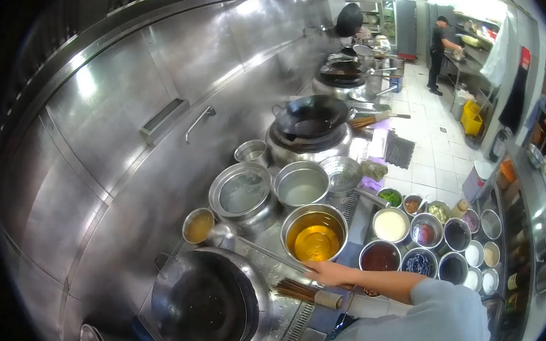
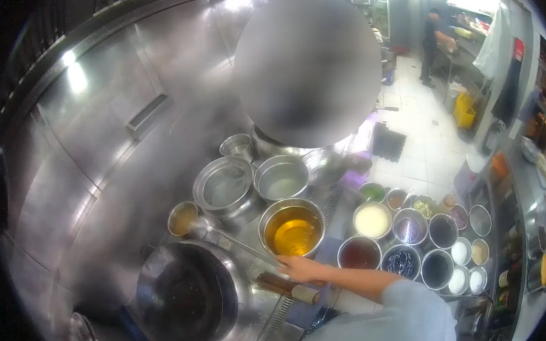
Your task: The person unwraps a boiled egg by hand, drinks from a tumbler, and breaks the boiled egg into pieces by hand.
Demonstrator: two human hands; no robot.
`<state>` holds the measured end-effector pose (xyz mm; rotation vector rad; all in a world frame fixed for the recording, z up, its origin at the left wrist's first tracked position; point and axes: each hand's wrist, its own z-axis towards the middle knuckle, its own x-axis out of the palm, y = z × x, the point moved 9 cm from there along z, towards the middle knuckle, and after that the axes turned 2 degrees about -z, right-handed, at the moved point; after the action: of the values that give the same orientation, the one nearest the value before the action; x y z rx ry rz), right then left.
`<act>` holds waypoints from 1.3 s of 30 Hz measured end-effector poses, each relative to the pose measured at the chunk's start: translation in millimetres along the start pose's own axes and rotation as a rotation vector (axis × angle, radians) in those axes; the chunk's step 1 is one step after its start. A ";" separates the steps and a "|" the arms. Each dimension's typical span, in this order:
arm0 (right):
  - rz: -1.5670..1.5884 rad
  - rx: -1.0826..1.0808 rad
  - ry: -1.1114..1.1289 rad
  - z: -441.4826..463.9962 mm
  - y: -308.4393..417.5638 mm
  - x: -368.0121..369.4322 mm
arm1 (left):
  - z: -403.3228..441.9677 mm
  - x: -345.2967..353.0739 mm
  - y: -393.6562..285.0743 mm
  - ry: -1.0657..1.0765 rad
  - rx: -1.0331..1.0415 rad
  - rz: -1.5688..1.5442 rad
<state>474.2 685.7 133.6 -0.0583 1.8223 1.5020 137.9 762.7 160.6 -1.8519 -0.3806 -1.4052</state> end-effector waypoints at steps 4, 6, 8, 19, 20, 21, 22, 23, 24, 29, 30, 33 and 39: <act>-0.072 0.198 0.130 -61.0 -32.6 -1.3 | 21.4 -3.9 -4.0 -0.029 -0.017 0.137; -0.120 0.288 0.171 -77.6 -47.3 -0.7 | 30.4 10.1 1.3 0.019 -0.037 0.213; -0.186 0.320 0.209 -85.3 -66.0 10.6 | 33.7 24.0 9.1 0.093 -0.080 0.180; -0.635 0.233 0.048 -83.8 -104.4 37.2 | -36.3 9.5 9.4 0.193 -0.187 0.148; -0.683 0.236 0.029 -85.7 -104.6 39.5 | -45.8 6.2 5.6 0.205 -0.209 0.164; -0.730 0.240 0.008 -87.8 -104.4 42.5 | -55.2 2.8 2.7 0.219 -0.232 0.181; -0.736 0.266 -0.081 -92.4 -93.9 36.5 | -65.4 -3.8 -2.9 0.270 -0.150 0.134; -0.698 0.211 -0.122 -98.8 -72.0 38.5 | -73.4 -9.2 -5.7 0.281 -0.181 0.154; -0.664 0.156 -0.168 -105.5 -49.5 37.1 | -78.0 -12.5 -8.1 0.297 -0.213 0.171; -0.213 0.128 -0.107 -174.8 34.4 107.4 | -110.5 -35.1 -11.5 0.189 -0.417 0.246; -0.229 -0.017 -0.240 -192.0 37.6 133.4 | -110.4 -45.7 -9.5 0.175 -0.435 0.246; -0.016 0.056 -0.140 -260.6 79.6 181.4 | -114.2 -73.6 6.7 0.120 -0.506 0.254; -0.080 0.051 -0.090 -321.4 76.6 182.9 | -122.0 -52.6 33.3 0.231 -0.517 0.157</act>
<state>142.0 509.6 98.8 -0.0382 1.7651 1.3801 57.2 663.5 111.5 -2.0282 0.2669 -1.6914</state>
